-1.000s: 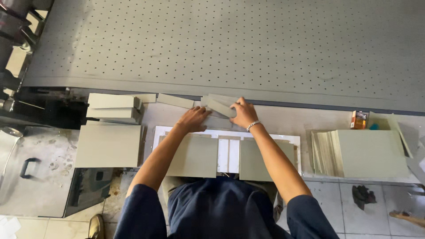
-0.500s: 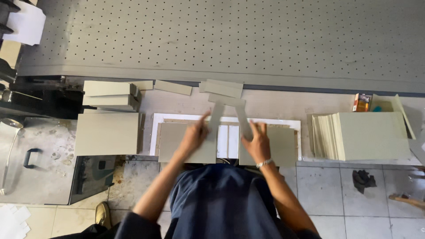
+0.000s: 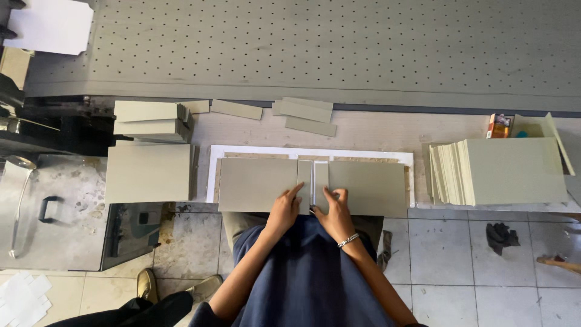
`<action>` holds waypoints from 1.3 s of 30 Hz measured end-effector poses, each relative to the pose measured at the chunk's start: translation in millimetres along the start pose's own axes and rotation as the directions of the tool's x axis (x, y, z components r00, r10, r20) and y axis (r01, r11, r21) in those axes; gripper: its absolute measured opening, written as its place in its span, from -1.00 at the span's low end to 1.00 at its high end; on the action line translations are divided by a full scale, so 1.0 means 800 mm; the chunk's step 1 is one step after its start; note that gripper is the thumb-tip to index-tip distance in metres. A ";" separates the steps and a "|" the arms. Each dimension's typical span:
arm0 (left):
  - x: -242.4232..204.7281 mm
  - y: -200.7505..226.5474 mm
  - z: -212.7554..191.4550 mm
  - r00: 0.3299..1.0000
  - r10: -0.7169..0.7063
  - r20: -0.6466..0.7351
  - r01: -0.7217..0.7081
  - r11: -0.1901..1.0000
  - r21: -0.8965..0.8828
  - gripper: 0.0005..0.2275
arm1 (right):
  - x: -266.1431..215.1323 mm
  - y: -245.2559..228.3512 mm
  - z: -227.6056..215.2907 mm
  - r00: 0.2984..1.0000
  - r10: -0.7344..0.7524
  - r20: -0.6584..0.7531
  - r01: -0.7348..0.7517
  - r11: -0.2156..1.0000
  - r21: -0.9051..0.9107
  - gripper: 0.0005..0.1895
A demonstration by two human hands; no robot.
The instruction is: The person repeatedly places a stack of book pages onto a work surface, covers them with a red cover sheet, and then removes the cover to repeat the process. The person handles the pages and cover by hand throughout the task.
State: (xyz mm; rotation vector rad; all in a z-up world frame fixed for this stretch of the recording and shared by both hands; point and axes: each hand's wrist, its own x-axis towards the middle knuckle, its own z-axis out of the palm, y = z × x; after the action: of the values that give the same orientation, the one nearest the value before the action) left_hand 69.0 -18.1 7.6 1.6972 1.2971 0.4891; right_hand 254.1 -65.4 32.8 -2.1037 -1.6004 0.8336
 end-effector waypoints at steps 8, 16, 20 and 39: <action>-0.005 0.048 -0.026 0.992 -0.107 0.063 0.094 0.980 0.177 -0.57 | 0.022 0.015 0.004 1.000 -0.002 -0.031 0.004 0.998 0.062 -0.27; 0.002 0.064 -0.025 0.990 -0.134 0.049 0.109 0.930 0.352 -0.60 | 0.036 0.034 0.012 1.000 0.007 -0.019 -0.006 0.998 0.057 -0.37; 0.022 0.021 -0.003 1.000 -0.030 0.002 0.023 0.803 0.595 -0.63 | 0.046 0.033 0.009 1.000 0.012 0.005 -0.012 1.000 0.000 -0.44; 0.063 0.038 -0.047 0.967 0.170 0.188 -0.253 0.704 0.663 -0.37 | 0.071 0.020 -0.031 0.926 -0.361 -0.109 0.309 0.892 -0.331 -0.34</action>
State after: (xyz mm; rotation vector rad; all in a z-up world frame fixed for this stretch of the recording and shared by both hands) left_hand 75.8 42.4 41.6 2.4754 1.2832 0.0091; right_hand 292.0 -13.8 28.5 -1.9366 -2.0264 0.2963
